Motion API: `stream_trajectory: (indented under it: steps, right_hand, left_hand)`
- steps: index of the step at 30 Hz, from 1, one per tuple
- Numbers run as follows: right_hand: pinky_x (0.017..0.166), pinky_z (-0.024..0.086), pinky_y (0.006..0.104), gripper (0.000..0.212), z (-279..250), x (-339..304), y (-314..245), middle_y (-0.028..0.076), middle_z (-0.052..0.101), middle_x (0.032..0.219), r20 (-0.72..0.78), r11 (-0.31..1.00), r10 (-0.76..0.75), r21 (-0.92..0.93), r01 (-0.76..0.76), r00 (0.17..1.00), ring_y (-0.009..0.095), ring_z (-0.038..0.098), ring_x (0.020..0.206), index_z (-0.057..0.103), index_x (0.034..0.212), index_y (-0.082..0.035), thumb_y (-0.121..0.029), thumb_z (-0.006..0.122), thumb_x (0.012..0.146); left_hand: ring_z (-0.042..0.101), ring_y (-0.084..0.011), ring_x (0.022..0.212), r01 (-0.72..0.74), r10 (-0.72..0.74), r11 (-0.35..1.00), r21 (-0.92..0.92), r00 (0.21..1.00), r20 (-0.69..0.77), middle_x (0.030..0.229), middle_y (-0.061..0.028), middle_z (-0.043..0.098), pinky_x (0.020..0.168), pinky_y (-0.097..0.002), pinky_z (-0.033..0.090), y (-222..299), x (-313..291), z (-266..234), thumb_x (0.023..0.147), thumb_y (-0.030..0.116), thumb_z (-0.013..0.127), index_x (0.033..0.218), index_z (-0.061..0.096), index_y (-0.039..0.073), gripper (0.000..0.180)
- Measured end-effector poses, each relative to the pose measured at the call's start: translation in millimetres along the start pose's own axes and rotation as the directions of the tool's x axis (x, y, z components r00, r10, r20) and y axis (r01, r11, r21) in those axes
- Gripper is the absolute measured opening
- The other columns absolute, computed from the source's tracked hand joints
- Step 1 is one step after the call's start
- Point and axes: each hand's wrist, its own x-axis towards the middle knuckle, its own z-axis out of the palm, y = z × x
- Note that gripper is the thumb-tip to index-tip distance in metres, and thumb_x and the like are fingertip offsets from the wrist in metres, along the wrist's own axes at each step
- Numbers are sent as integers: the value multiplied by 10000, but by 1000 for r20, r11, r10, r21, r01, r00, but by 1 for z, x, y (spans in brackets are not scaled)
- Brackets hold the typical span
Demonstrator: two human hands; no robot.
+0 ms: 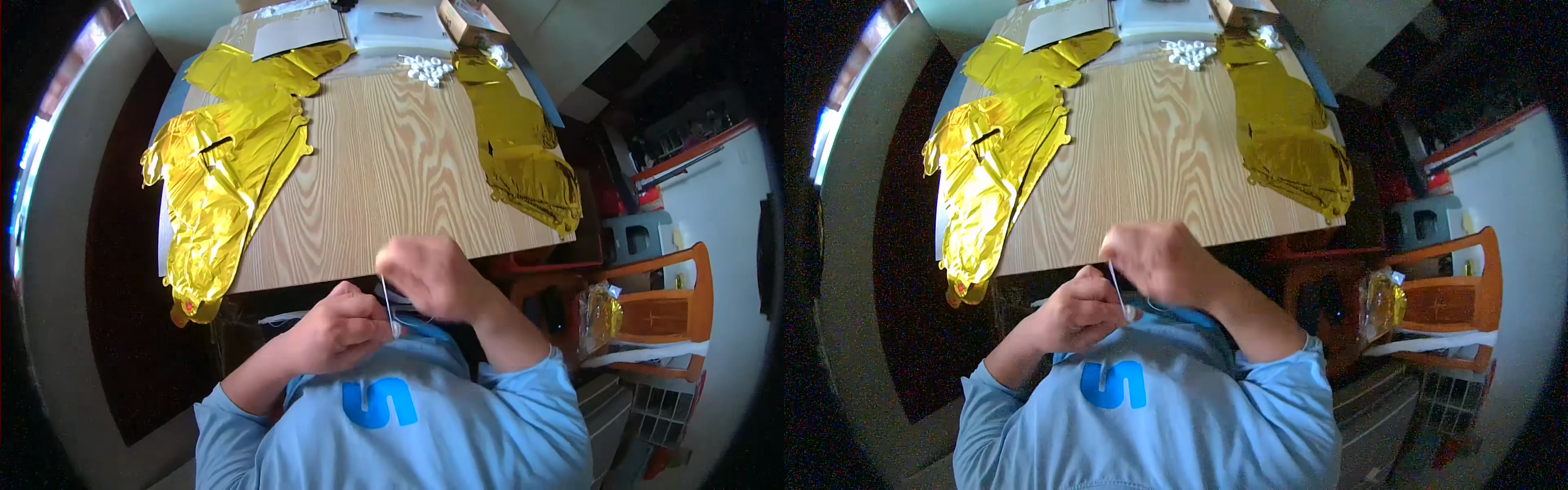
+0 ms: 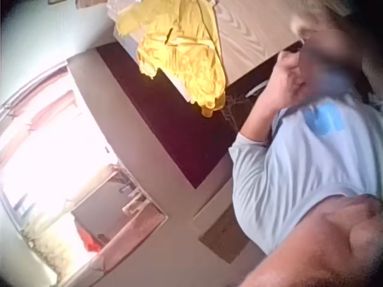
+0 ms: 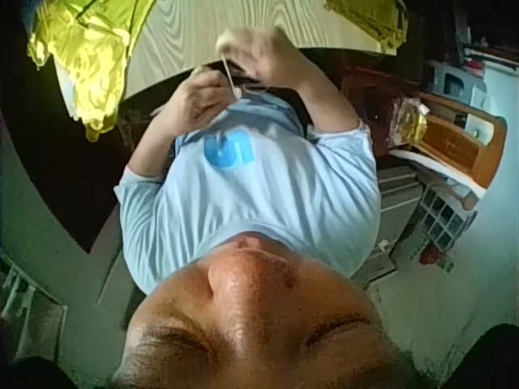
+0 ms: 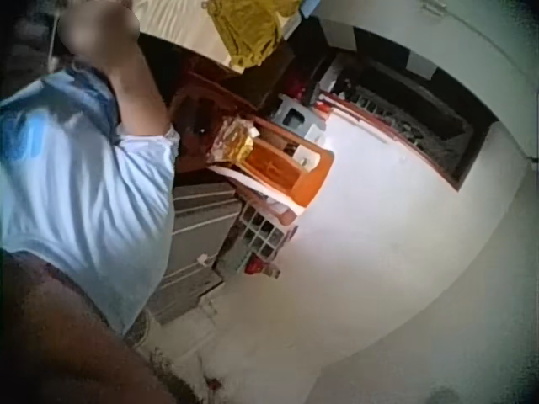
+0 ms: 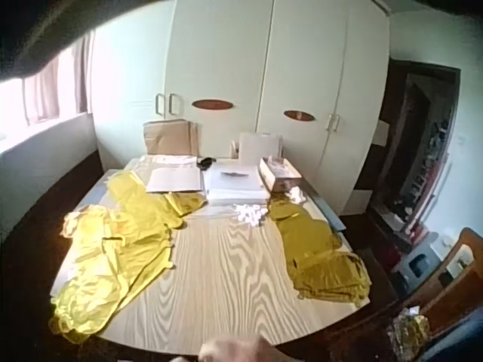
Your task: Manual assembly of small white components with string attached.
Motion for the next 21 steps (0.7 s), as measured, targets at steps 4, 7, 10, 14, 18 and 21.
stream_trajectory:
  steps: [4,7,10,14,18,21]
  right_hand:
    - [609,471,342,70,22,-27,-1,120,553,713,216,955,-29,295,-37,976,297,574,642,577,816,-22,-68,594,865]
    - [573,468,355,91,4,-9,-19,103,544,705,113,941,-163,317,120,980,283,571,616,570,789,-51,-82,604,867]
    - [592,477,374,133,12,-8,8,130,571,733,8,987,129,92,-129,992,311,601,667,559,817,-42,-149,587,891]
    - [601,488,391,108,17,-22,-13,149,587,751,251,950,-108,312,25,962,333,620,710,576,845,-39,-133,577,898]
    - [565,458,341,80,3,-3,0,104,557,695,-36,976,93,203,-84,995,269,577,617,582,817,-29,-67,588,887]
    - [542,452,338,80,27,-20,-8,105,554,691,154,923,-147,378,79,977,261,572,600,579,817,-33,-66,587,889]
  left_hand:
    - [559,-247,758,304,-286,953,0,898,-333,809,-78,601,688,-365,448,4,-4,-21,755,21,668,906,678,37,152]
    - [583,-217,771,110,-101,983,145,992,-72,845,-51,615,755,-341,420,-10,-11,-4,722,-10,689,957,679,52,243]
    - [582,-200,741,31,-40,994,-101,995,-87,859,-49,615,694,-318,423,3,-1,-3,760,-2,661,1001,687,53,248]
    - [583,-232,747,161,-130,977,142,970,-204,861,-78,613,717,-325,444,-7,-6,-18,748,12,669,953,693,47,209]
    - [586,-251,774,-36,30,995,-92,998,-60,856,-88,601,715,-360,462,7,0,-11,758,30,641,937,689,38,186]
    - [597,-251,758,245,-216,969,34,904,-370,832,-88,613,682,-347,471,3,-1,-18,740,24,670,907,694,45,170]
